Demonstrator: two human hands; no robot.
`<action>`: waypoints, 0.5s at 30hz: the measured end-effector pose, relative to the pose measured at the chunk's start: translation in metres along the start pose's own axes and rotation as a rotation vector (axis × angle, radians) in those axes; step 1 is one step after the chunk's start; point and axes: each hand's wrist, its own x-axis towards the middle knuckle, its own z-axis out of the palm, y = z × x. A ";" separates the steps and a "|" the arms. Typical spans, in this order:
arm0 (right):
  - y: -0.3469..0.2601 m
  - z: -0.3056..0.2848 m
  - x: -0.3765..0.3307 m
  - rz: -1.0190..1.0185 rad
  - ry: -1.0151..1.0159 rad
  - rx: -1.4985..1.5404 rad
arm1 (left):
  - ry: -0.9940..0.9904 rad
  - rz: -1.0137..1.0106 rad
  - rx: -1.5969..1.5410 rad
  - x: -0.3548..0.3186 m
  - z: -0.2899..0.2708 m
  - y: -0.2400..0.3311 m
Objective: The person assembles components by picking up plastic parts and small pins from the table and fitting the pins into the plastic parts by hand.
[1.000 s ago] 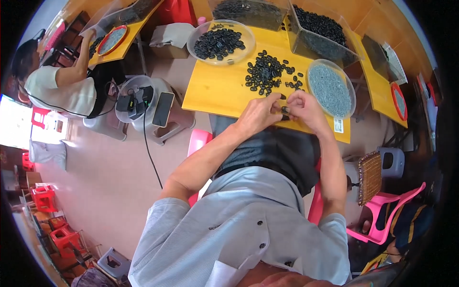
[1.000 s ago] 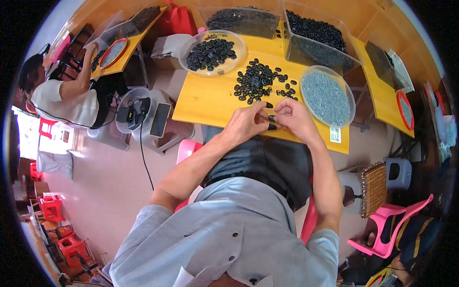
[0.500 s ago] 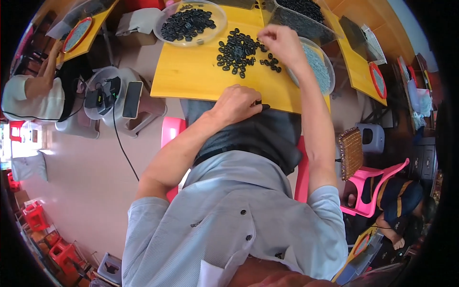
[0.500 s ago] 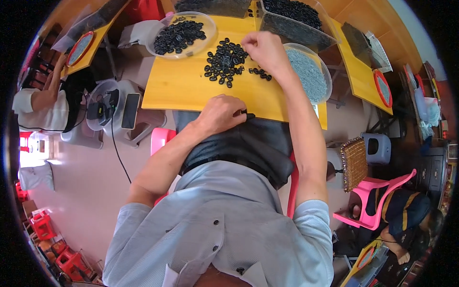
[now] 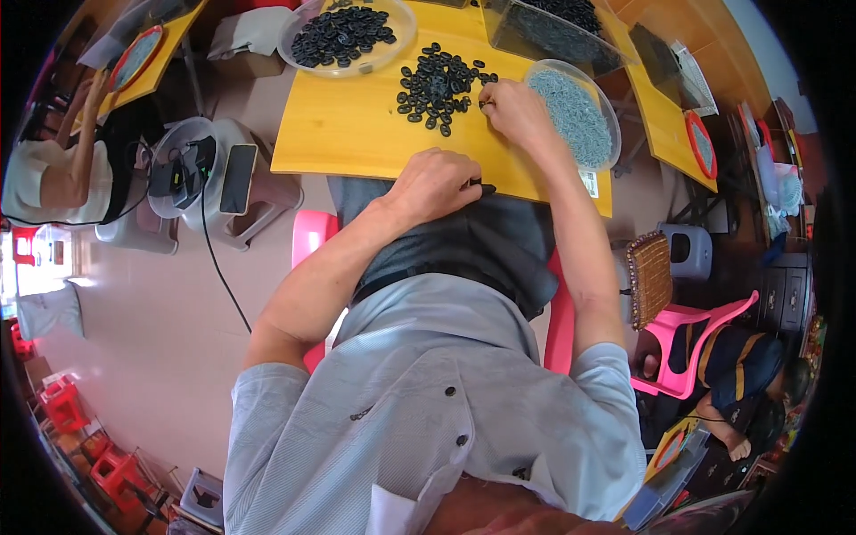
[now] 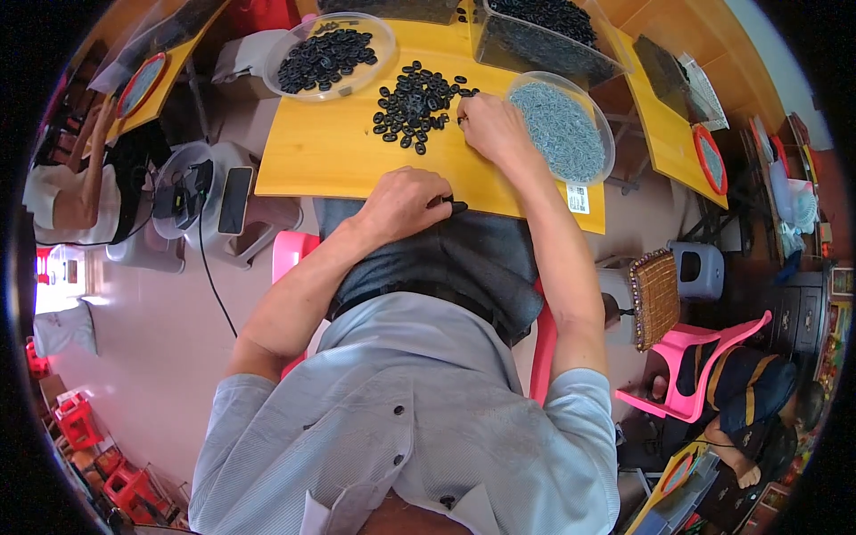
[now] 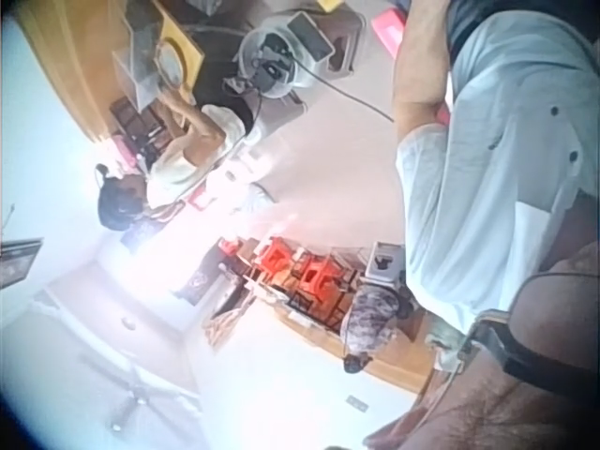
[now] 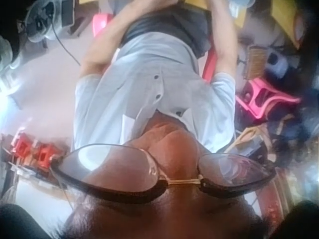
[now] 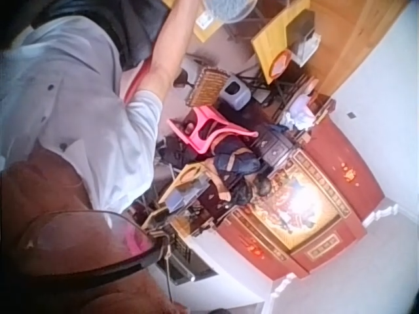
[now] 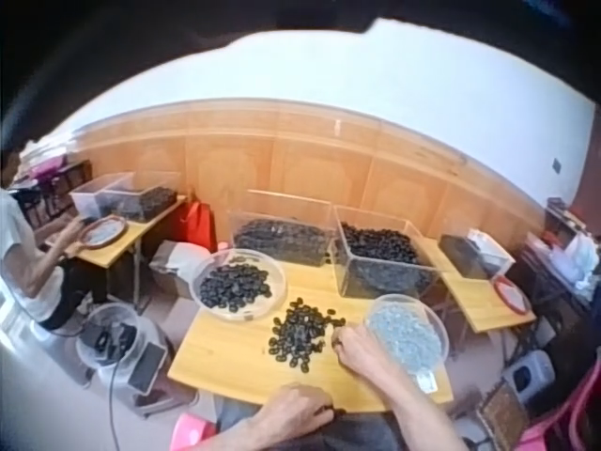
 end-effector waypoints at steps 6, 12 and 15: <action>-0.007 -0.014 -0.012 0.044 -0.102 0.046 | -0.031 -0.164 -0.092 0.005 0.000 0.001; -0.011 -0.008 -0.045 0.095 -0.078 0.276 | 0.339 -0.391 -0.425 0.009 0.010 -0.014; -0.021 -0.010 -0.061 0.022 -0.041 0.616 | 0.306 -0.409 -0.560 0.007 0.005 -0.015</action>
